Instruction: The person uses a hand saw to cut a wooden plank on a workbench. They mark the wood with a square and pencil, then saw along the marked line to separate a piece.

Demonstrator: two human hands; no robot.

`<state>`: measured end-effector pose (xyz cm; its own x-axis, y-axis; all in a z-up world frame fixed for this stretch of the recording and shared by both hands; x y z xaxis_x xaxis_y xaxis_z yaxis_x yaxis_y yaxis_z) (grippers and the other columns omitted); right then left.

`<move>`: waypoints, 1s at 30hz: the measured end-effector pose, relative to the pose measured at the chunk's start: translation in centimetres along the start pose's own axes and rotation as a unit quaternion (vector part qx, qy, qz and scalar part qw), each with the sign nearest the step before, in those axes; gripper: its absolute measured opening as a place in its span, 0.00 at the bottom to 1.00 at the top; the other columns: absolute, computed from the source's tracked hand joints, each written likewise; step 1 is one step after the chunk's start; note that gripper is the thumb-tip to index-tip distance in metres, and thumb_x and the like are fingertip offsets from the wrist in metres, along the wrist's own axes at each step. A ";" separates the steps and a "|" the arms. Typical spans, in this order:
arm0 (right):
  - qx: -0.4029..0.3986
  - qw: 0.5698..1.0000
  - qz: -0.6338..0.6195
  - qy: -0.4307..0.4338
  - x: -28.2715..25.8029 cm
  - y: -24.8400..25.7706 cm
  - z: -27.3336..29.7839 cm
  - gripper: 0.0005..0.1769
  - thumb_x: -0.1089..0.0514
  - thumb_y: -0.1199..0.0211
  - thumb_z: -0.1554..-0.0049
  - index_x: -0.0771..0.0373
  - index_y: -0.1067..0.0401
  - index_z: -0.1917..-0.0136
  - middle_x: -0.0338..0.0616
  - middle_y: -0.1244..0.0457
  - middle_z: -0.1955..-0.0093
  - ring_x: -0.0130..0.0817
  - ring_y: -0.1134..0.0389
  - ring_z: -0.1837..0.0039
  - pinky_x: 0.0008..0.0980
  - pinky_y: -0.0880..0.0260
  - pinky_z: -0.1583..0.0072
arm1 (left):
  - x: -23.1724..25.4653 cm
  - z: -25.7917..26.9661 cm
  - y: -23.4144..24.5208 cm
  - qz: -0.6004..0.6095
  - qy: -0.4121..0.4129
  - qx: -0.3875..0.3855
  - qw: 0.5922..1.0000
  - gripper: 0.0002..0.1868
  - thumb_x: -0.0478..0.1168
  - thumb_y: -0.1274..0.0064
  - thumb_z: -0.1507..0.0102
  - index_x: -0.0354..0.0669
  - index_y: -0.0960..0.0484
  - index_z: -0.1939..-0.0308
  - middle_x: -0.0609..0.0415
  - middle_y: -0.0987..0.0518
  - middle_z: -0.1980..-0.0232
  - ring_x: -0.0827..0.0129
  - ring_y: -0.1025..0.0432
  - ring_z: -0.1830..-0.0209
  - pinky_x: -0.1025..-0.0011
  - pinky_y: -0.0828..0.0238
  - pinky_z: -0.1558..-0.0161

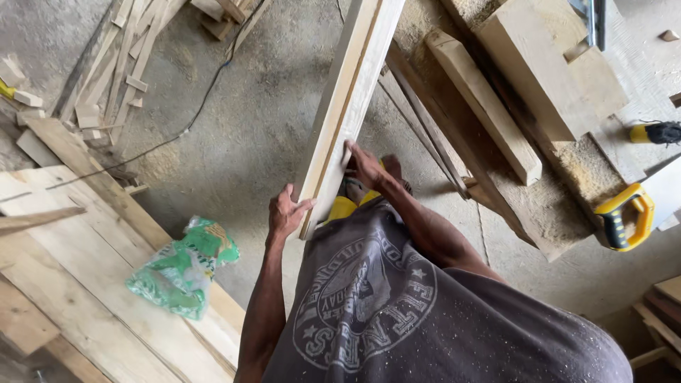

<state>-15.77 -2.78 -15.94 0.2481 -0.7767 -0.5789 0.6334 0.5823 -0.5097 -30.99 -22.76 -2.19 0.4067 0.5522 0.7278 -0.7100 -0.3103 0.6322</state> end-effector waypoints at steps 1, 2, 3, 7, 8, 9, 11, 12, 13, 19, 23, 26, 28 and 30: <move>0.006 0.999 -0.029 0.012 -2.3 -0.4 -1.8 0.48 0.26 0.48 0.40 0.68 0.39 0.26 0.57 0.37 0.33 0.49 0.35 0.36 0.55 0.35 0.34 | -0.1 -1.2 1.1 -0.002 0.001 -0.009 1.000 0.27 0.50 0.30 0.45 0.31 0.25 0.57 0.38 0.16 0.66 0.51 0.18 0.63 0.61 0.24 0.61; 0.012 0.998 -0.058 0.025 -4.0 -0.8 -3.1 0.48 0.26 0.47 0.40 0.70 0.38 0.27 0.57 0.37 0.34 0.49 0.34 0.37 0.54 0.34 0.35 | -0.2 -1.7 2.1 -0.005 0.002 -0.018 1.000 0.27 0.49 0.30 0.44 0.31 0.25 0.57 0.38 0.16 0.68 0.52 0.18 0.65 0.61 0.24 0.62; 0.021 0.998 -0.056 0.034 -4.9 -1.2 -3.8 0.49 0.25 0.48 0.40 0.69 0.39 0.25 0.58 0.37 0.34 0.49 0.34 0.36 0.54 0.33 0.35 | -0.4 -1.8 3.0 -0.008 0.003 -0.030 1.000 0.27 0.48 0.31 0.44 0.30 0.26 0.57 0.39 0.15 0.70 0.53 0.17 0.66 0.62 0.24 0.62; 0.094 0.995 -0.016 0.036 -9.2 -0.5 -7.0 0.53 0.23 0.52 0.42 0.65 0.47 0.21 0.56 0.42 0.27 0.48 0.37 0.30 0.56 0.36 0.33 | -0.4 -3.4 6.1 0.031 0.021 -0.035 0.999 0.26 0.46 0.32 0.44 0.29 0.25 0.54 0.39 0.15 0.66 0.60 0.16 0.67 0.64 0.22 0.63; 0.120 0.992 0.003 0.031 -10.5 0.0 -7.9 0.53 0.22 0.53 0.42 0.63 0.50 0.20 0.54 0.44 0.24 0.47 0.38 0.28 0.56 0.39 0.32 | -0.2 -3.9 6.9 0.035 0.026 -0.039 0.998 0.28 0.46 0.32 0.44 0.29 0.26 0.52 0.39 0.15 0.65 0.61 0.16 0.65 0.64 0.22 0.62; 0.133 0.991 0.020 0.024 -11.6 0.5 -8.7 0.54 0.21 0.56 0.43 0.63 0.51 0.19 0.58 0.45 0.23 0.50 0.38 0.27 0.57 0.38 0.31 | 0.0 -4.3 7.5 0.038 0.034 -0.046 0.998 0.30 0.46 0.32 0.45 0.28 0.27 0.49 0.39 0.14 0.65 0.61 0.15 0.64 0.64 0.21 0.62; 0.155 0.986 0.058 0.006 -13.7 1.7 -9.8 0.56 0.20 0.63 0.43 0.62 0.53 0.18 0.66 0.46 0.23 0.56 0.38 0.25 0.57 0.36 0.28 | 0.2 -4.9 8.3 0.021 0.065 -0.067 0.995 0.24 0.45 0.33 0.44 0.32 0.22 0.52 0.41 0.13 0.62 0.61 0.16 0.62 0.64 0.21 0.59; 0.160 0.985 0.064 0.027 -14.9 2.1 -10.3 0.56 0.20 0.65 0.44 0.61 0.56 0.18 0.65 0.50 0.21 0.57 0.41 0.24 0.57 0.40 0.27 | 0.3 -5.0 8.6 0.013 0.083 -0.076 0.994 0.22 0.44 0.33 0.44 0.34 0.20 0.54 0.42 0.13 0.61 0.60 0.16 0.61 0.64 0.22 0.58; 0.164 0.983 0.066 0.052 -16.4 2.2 -11.0 0.57 0.19 0.68 0.44 0.61 0.58 0.18 0.65 0.53 0.20 0.57 0.43 0.23 0.57 0.44 0.26 | 0.3 -5.3 9.1 -0.010 0.114 -0.077 0.990 0.23 0.44 0.33 0.45 0.34 0.21 0.53 0.41 0.14 0.61 0.59 0.16 0.62 0.63 0.22 0.58; 0.164 0.959 -0.228 0.037 -22.2 0.8 -13.9 0.63 0.16 0.73 0.44 0.71 0.55 0.19 0.72 0.54 0.20 0.63 0.49 0.21 0.62 0.46 0.27 | 1.8 -7.4 11.2 -0.091 0.178 -0.048 0.979 0.22 0.41 0.36 0.44 0.43 0.21 0.47 0.40 0.15 0.61 0.50 0.18 0.61 0.58 0.24 0.59; 0.254 0.910 -0.326 -0.042 -22.4 0.3 -16.2 0.60 0.18 0.66 0.45 0.72 0.46 0.24 0.69 0.46 0.28 0.60 0.43 0.29 0.71 0.43 0.33 | 1.0 -9.5 11.4 -0.093 0.157 0.025 0.983 0.22 0.34 0.41 0.42 0.46 0.21 0.43 0.41 0.15 0.58 0.48 0.20 0.57 0.56 0.25 0.58; 0.152 0.906 -0.388 0.076 -21.4 0.1 -18.3 0.48 0.21 0.57 0.40 0.68 0.38 0.34 0.61 0.37 0.45 0.56 0.34 0.41 0.66 0.32 0.38 | 0.2 -9.8 11.6 -0.048 0.136 0.093 0.985 0.23 0.31 0.46 0.40 0.44 0.23 0.40 0.43 0.16 0.49 0.50 0.18 0.56 0.59 0.22 0.58; 0.134 0.878 -0.453 0.081 -19.2 0.0 -18.8 0.46 0.23 0.53 0.40 0.71 0.33 0.40 0.59 0.33 0.51 0.54 0.31 0.46 0.59 0.30 0.41 | -1.1 -11.7 13.2 -0.086 0.115 0.090 0.985 0.24 0.31 0.44 0.41 0.43 0.22 0.40 0.44 0.17 0.47 0.48 0.20 0.54 0.59 0.22 0.56; 0.093 0.848 -0.511 0.099 -17.7 0.0 -19.2 0.40 0.29 0.49 0.38 0.71 0.31 0.41 0.56 0.31 0.51 0.53 0.30 0.45 0.54 0.29 0.40 | -1.9 -12.8 13.4 -0.188 0.114 0.060 0.974 0.24 0.34 0.37 0.43 0.43 0.19 0.42 0.43 0.16 0.50 0.44 0.22 0.51 0.55 0.25 0.53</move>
<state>-34.19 15.55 -17.94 -0.6180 -0.7861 0.0002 0.5522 -0.4343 -0.7116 -48.60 -18.10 1.45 0.4767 0.7975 0.3697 -0.4576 -0.1339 0.8790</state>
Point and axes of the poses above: each hand's wrist, its own z-axis away from the middle knuckle, its own y-axis out of the back of the hand, x = y × z, the point moved 4 cm from there along -z, towards the middle knuckle
